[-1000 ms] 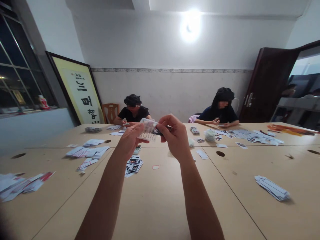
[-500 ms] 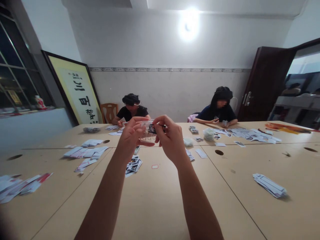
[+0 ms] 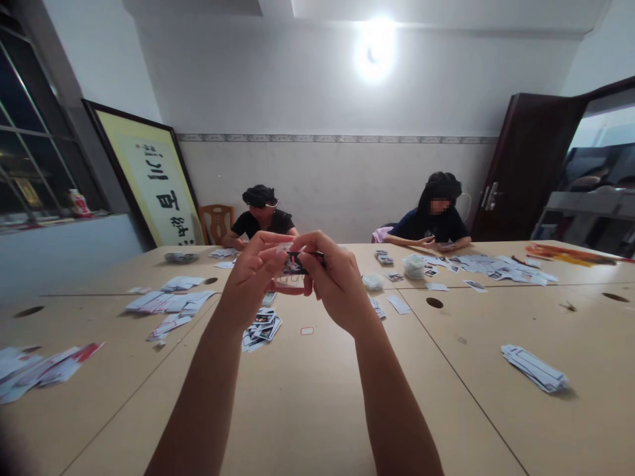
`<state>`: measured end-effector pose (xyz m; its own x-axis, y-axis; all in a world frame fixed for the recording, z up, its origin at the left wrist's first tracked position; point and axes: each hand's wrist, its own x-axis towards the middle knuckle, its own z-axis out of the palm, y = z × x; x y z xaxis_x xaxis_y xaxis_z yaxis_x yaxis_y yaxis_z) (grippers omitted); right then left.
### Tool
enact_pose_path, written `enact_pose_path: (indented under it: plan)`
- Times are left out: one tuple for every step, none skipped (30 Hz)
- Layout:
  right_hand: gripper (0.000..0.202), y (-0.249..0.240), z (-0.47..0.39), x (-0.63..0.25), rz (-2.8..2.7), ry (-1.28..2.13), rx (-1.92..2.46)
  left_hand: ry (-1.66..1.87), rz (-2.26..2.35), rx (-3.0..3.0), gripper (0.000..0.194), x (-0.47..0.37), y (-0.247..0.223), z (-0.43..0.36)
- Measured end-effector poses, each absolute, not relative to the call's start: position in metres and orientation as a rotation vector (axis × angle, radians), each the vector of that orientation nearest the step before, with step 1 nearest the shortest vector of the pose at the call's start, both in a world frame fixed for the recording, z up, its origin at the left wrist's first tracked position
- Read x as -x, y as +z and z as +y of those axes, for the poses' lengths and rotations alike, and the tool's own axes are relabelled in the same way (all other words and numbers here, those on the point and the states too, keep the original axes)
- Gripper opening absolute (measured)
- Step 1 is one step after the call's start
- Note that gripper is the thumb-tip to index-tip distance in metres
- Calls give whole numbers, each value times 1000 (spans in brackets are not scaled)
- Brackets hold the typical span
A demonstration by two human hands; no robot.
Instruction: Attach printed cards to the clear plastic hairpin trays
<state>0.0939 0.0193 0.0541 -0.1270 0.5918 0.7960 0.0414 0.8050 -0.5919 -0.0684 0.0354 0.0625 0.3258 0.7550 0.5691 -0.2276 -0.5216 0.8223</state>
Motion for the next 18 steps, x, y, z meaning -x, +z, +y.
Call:
enact_pose_path:
  plan:
    - [8,54,19,-94,-1651,530,489,1354,473,-1685,36,69,63,35]
    - [7,54,18,-95,-1653,554,468,1349,465,-1691,36,70,64,35]
    - [7,54,18,-95,-1652,580,447,1342,458,-1696,36,71,64,34]
    - [7,55,17,-96,-1648,603,426,1338,453,-1700,36,71,65,34]
    - [8,55,17,-96,-1642,622,410,1339,452,-1700,36,71,65,34]
    - [8,55,17,-96,-1637,636,399,1343,454,-1699,37,71,66,33]
    - [8,55,17,-96,-1633,643,391,1351,454,-1698,38,71,66,32]
    - [8,55,18,-96,-1630,647,387,1360,453,-1696,39,70,67,32]
    - [7,55,18,-96,-1629,648,382,1367,452,-1695,40,70,67,31]
    - [7,55,19,-95,-1627,648,378,1372,453,-1695,39,69,67,30]
    - [6,55,20,-94,-1625,648,373,1375,459,-1696,37,69,67,30]
    - [6,54,21,-94,-1620,648,366,1380,469,-1698,34,68,66,29]
    - [6,54,22,-93,-1614,645,358,1385,480,-1700,31,68,66,29]
    - [7,54,23,-93,-1607,639,352,1389,489,-1704,29,67,66,29]
    - [7,54,23,-92,-1601,628,350,1391,495,-1711,29,67,65,29]
    - [7,54,22,-92,-1595,615,351,1390,499,-1719,30,67,65,29]
    - [7,55,21,-92,-1590,606,358,1388,501,-1725,31,66,65,30]
    - [7,55,19,-92,-1585,604,370,1385,502,-1728,33,66,64,31]
